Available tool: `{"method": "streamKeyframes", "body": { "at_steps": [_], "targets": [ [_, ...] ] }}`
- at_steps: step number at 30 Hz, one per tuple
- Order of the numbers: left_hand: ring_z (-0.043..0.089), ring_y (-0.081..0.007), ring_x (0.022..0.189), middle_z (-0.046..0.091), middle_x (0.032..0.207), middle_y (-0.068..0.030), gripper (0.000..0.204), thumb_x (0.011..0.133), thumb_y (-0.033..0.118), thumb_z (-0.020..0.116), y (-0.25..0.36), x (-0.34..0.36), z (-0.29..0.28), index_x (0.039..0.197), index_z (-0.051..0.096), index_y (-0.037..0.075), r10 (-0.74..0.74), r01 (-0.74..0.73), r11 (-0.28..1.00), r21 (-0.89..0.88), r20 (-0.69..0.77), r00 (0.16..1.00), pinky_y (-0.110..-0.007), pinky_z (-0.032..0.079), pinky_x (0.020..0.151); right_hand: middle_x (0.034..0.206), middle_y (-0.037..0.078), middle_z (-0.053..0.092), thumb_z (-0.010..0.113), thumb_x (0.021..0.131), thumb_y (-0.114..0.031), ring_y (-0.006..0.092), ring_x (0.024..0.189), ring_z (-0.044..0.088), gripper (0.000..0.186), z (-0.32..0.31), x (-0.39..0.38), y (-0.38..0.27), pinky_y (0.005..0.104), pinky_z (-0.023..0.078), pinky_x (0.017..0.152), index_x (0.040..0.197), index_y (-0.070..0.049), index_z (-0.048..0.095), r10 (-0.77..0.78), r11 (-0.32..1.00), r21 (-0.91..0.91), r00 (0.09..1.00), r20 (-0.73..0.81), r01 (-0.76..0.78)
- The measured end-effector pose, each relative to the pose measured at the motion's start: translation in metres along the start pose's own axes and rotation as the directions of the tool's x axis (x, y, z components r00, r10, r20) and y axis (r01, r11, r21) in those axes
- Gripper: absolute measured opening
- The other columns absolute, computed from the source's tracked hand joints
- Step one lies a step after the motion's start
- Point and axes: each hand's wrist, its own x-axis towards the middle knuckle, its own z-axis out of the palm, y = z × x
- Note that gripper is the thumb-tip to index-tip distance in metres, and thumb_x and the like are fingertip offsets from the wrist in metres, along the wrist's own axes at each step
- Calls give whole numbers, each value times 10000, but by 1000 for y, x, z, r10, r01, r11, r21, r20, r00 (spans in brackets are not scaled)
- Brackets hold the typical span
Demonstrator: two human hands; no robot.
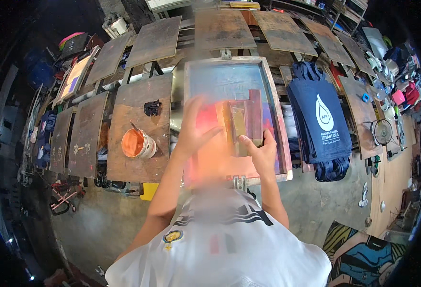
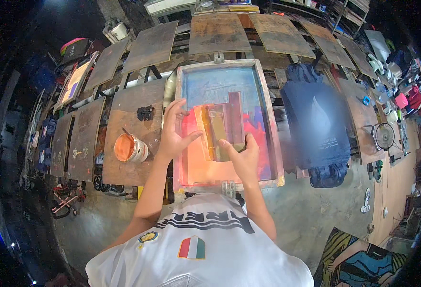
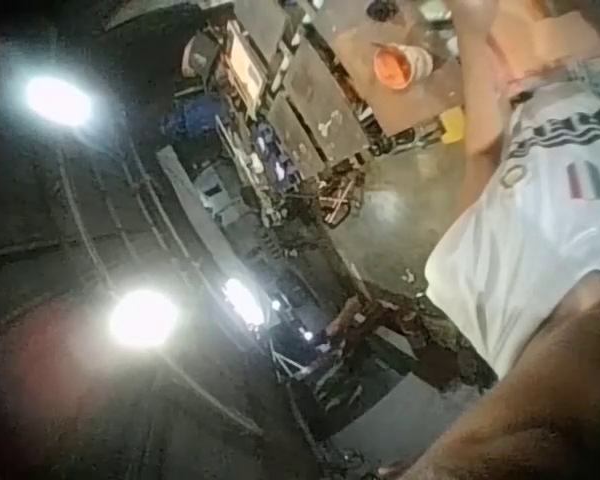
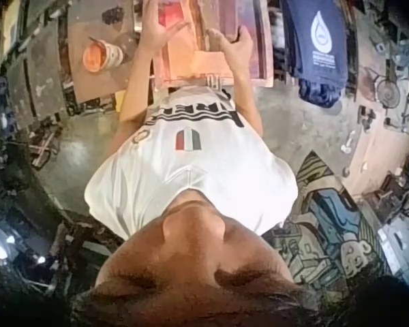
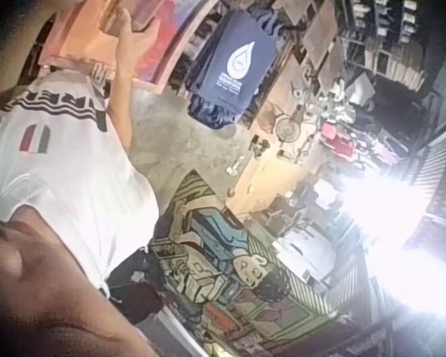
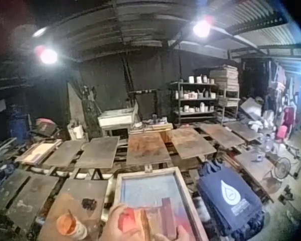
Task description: Screen printing a white logo onto blue tote bags at a printing station.
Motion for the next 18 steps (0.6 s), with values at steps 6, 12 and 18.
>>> {"method": "streamKeyframes", "body": {
  "at_steps": [6, 12, 18],
  "targets": [
    [578, -202, 1026, 433, 1418, -117, 873, 704, 250, 886, -2, 3, -5, 1419, 435, 33, -2, 4, 999, 53, -37, 999, -348, 466, 926, 914, 100, 701, 834, 771, -157, 132, 793, 661, 368, -1, -2, 0, 286, 532, 704, 1007, 31, 624, 15, 999, 39, 999, 36, -16],
    [583, -186, 1023, 446, 1410, -112, 855, 714, 260, 878, -5, 10, -11, 1414, 443, 33, 28, -21, 993, 118, -59, 998, -340, 476, 886, 883, 101, 700, 846, 759, -198, 130, 779, 658, 388, -1, -5, 0, 288, 528, 691, 987, 32, 631, 20, 1000, -21, 999, 44, -19],
    [581, -170, 1010, 449, 1393, -108, 849, 723, 263, 869, -4, 15, -14, 1418, 438, 36, -34, 37, 999, 26, -119, 992, -323, 481, 868, 849, 103, 697, 854, 745, -237, 135, 748, 640, 400, -4, -6, 10, 302, 511, 681, 948, 28, 633, 8, 998, -70, 998, 58, -4]
  ]
}}
